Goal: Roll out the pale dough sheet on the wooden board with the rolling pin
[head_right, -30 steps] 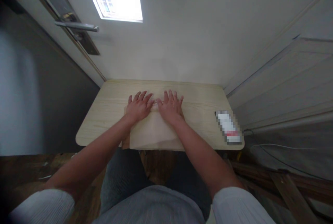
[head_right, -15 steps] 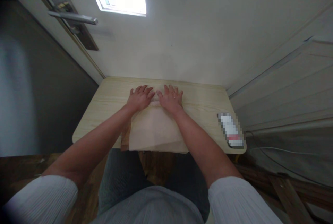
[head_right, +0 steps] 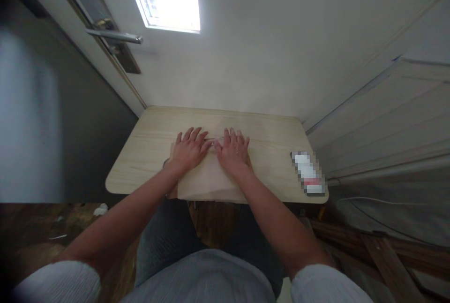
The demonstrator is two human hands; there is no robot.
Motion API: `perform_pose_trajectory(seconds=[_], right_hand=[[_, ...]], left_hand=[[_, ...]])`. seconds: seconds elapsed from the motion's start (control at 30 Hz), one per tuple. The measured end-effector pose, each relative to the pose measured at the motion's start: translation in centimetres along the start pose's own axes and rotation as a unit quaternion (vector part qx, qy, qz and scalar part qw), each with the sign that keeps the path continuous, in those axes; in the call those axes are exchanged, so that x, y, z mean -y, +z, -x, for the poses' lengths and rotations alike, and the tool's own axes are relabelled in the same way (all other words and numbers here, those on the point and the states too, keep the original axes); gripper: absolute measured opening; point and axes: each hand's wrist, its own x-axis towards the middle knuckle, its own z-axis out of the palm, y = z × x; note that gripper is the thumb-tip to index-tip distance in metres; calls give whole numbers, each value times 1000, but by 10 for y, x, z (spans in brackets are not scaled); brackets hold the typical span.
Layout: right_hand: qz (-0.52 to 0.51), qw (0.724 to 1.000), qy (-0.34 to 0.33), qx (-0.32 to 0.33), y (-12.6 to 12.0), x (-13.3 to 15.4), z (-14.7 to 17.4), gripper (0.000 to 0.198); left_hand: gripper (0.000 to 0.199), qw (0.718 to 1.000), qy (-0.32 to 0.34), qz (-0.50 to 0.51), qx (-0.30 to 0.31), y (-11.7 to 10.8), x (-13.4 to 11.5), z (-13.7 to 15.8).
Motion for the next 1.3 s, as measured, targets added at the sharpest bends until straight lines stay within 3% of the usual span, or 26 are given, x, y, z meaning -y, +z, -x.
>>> perform_pose_trajectory(seconds=[0.33,0.53,0.87,1.03,1.17,1.3], right_hand=[[-3,998,-49,-35,-15,-3,116,67],[-10,998,-62,-27,-24,-3,149,64],[-31,998,-45,-18,-25,-4,135,57],[-74,997,-20,-24,-33,-10,121,47],[-102,993,21,-54,-35,-16,93,47],[-81,995,40,-35,-25,-13,65,51]], left_hand=[[55,999,41,31,-16,-8,-23,103],[53,998,57,41,-5,-12,-29,136],[44,998,15,48,-28,-15,-13,111],[27,999,11,42,-16,-23,-6,99],[24,998,21,46,-31,-26,-11,114],[24,997,-25,51,-55,-21,-18,141]])
